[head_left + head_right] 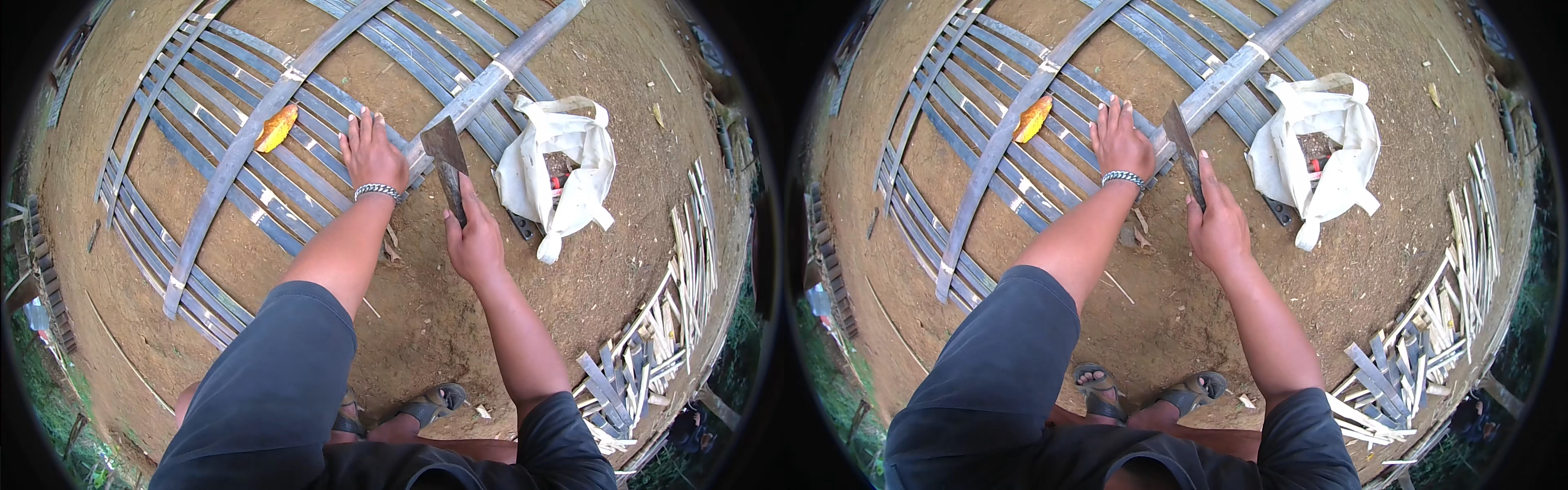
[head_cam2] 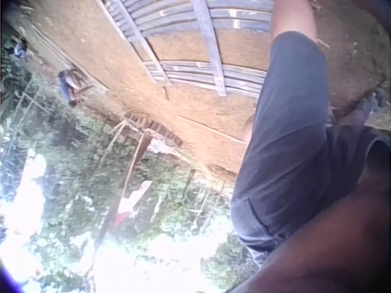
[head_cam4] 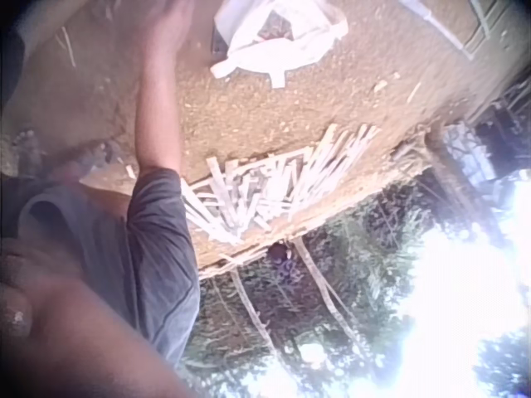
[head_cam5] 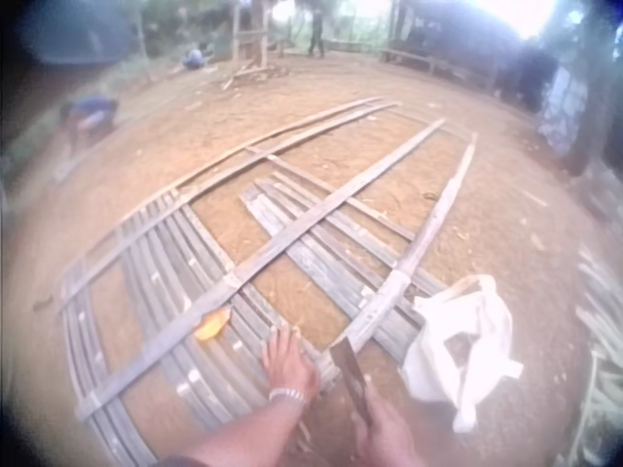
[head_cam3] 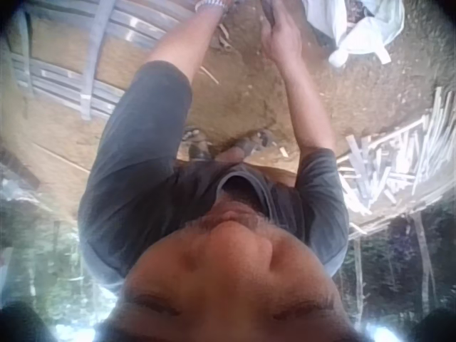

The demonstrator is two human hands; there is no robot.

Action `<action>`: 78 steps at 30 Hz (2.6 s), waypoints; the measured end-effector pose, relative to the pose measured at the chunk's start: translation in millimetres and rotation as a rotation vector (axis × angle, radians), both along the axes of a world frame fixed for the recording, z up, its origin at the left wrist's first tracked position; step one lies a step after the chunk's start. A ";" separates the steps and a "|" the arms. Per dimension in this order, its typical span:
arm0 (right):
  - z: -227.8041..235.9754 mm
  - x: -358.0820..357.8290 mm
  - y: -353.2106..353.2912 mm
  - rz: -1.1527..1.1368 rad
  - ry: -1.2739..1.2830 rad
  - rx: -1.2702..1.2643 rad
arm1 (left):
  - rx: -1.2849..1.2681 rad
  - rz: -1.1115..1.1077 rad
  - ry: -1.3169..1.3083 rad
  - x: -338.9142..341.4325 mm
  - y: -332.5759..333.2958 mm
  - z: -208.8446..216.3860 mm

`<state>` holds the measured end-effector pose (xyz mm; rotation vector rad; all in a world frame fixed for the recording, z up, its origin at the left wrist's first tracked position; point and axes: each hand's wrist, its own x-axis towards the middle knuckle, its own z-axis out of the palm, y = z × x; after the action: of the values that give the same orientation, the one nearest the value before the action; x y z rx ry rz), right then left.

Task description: The person is constructing a bamboo frame by hammering small wooden pegs into pre-drilled holes on bamboo slats. They use a small axe to hammer the pegs and pick up additional pegs from a white bag.

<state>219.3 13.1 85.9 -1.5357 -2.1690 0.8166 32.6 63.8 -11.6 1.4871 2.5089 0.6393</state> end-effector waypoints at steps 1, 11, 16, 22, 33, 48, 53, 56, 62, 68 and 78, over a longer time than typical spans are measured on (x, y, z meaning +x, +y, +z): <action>0.3 -0.6 0.4 0.014 0.011 0.034 | -0.007 0.001 -0.001 -0.8 0.1 0.9; -4.1 8.0 5.6 0.092 -0.114 0.036 | -0.036 0.005 -0.004 -1.2 1.1 2.5; 15.3 -1.7 9.6 0.116 0.058 0.218 | -0.021 -0.002 -0.001 -5.0 -2.4 0.8; 2.0 -1.7 6.3 0.133 -0.192 0.055 | -0.026 -0.022 -0.019 -2.0 1.0 5.1; -8.6 8.0 5.4 0.066 0.097 0.271 | -0.031 -0.023 -0.022 0.6 2.2 8.3; -5.8 -2.2 6.3 0.020 -0.091 -0.048 | -0.057 -0.029 -0.039 -1.6 2.5 5.8; 16.7 -6.1 11.5 -0.012 0.177 0.202 | -0.028 -0.015 0.004 -6.3 -1.4 1.8; 6.4 -8.4 5.9 -0.030 0.294 0.301 | -0.023 -0.015 0.000 -5.2 -1.1 3.5; -9.6 -2.1 2.2 0.008 -0.034 -0.012 | -0.053 -0.031 -0.017 -1.4 2.0 6.9; 2.6 -5.9 0.6 -0.069 0.293 0.276 | -0.038 -0.014 0.000 -5.9 -1.6 1.7; -8.6 2.7 10.5 -0.029 0.053 0.070 | -0.046 -0.012 -0.013 -2.9 0.4 5.1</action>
<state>222.0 23.6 77.3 -1.4914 -2.1100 0.7555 29.7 64.3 -6.5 1.4760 2.4853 0.5833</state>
